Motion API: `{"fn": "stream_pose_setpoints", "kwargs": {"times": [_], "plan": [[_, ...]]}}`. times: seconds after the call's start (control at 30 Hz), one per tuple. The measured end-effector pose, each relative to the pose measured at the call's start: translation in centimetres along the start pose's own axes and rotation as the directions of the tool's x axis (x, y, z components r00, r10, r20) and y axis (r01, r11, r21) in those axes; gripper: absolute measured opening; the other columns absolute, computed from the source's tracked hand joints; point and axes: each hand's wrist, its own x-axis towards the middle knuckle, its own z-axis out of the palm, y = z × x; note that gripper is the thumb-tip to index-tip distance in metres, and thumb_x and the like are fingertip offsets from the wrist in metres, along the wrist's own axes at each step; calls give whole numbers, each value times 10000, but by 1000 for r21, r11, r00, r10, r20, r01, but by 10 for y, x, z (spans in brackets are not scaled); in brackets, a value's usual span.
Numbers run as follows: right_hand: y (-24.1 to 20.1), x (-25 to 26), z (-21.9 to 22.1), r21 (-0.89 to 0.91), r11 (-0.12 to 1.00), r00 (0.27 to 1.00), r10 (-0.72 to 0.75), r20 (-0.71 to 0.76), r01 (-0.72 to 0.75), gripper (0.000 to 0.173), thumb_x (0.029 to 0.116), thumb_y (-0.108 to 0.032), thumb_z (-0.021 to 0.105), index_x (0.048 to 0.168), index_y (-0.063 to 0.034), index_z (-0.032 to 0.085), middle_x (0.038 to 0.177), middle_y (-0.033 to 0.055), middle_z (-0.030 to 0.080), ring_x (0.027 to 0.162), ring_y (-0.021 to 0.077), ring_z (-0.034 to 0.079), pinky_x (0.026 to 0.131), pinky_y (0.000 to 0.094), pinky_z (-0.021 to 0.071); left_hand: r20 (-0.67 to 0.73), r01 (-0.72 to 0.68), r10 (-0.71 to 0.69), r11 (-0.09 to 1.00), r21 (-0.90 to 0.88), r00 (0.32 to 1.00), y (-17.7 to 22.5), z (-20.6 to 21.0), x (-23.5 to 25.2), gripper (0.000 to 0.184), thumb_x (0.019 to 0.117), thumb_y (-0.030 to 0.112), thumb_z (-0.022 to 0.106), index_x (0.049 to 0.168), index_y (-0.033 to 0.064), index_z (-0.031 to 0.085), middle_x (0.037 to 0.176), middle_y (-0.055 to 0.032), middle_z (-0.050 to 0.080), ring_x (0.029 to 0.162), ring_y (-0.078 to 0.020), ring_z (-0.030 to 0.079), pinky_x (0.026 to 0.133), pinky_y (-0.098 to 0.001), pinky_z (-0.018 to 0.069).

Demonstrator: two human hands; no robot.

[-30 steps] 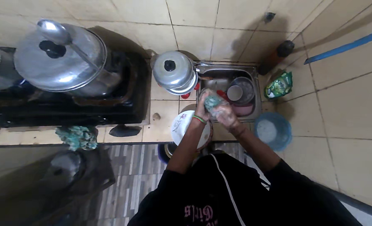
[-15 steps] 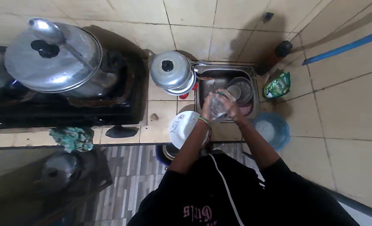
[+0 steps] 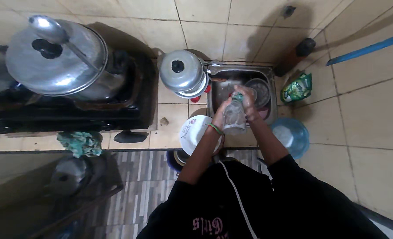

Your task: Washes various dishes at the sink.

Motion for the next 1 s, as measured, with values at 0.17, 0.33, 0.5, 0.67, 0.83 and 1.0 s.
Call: {"fn": "stream_pose_setpoints", "kwargs": {"times": [0.17,0.33,0.5,0.67,0.83,1.0], "plan": [[-12,3,-5,-492,857,980,195,37,-152,343,992,-337,662,1139,-31,716,1105,128,711,1020,199,664,929,435,542,-46,6,-7,999,-32,999,-3,-3,8,405,1099,417,310,1283,173,575,1000,-20,699,868,-116,680,717,-320,591],[-14,-25,-11,-548,781,950,-294,104,301,210,947,-88,646,1099,30,730,1131,179,717,1097,240,666,997,426,521,-103,-57,52,997,-46,993,2,2,15,403,1109,399,280,1244,156,571,957,1,681,843,-82,667,712,-286,584],[-17,-57,-1,-556,494,740,-364,566,668,216,871,-142,707,1048,-49,788,1285,165,683,1250,328,611,1083,491,479,-202,-196,241,956,217,949,-14,-13,25,471,1127,347,198,1287,64,539,1017,-14,617,892,-34,583,806,-246,512],[-27,-30,2,-678,686,953,-76,293,263,293,1001,-177,625,1245,-39,708,1272,162,685,1204,266,643,1058,472,499,-239,-124,131,991,42,962,-12,-7,21,619,1079,589,198,1398,180,535,1181,-48,681,1022,-135,659,850,-377,578],[-28,-79,15,-744,557,928,-181,326,370,321,984,-132,623,1291,-76,698,1351,221,600,1235,389,583,1016,566,495,-358,-204,248,966,158,900,-5,-15,22,625,1105,507,159,1396,73,502,1178,-97,628,1006,-137,610,864,-359,537],[-29,-48,16,-708,669,969,-74,237,225,324,1024,-201,588,1297,-52,677,1319,191,641,1223,311,617,1047,498,496,-330,-203,221,975,90,918,-11,-6,18,644,1084,571,175,1392,126,523,1169,-64,658,1013,-132,636,848,-367,560]]}}
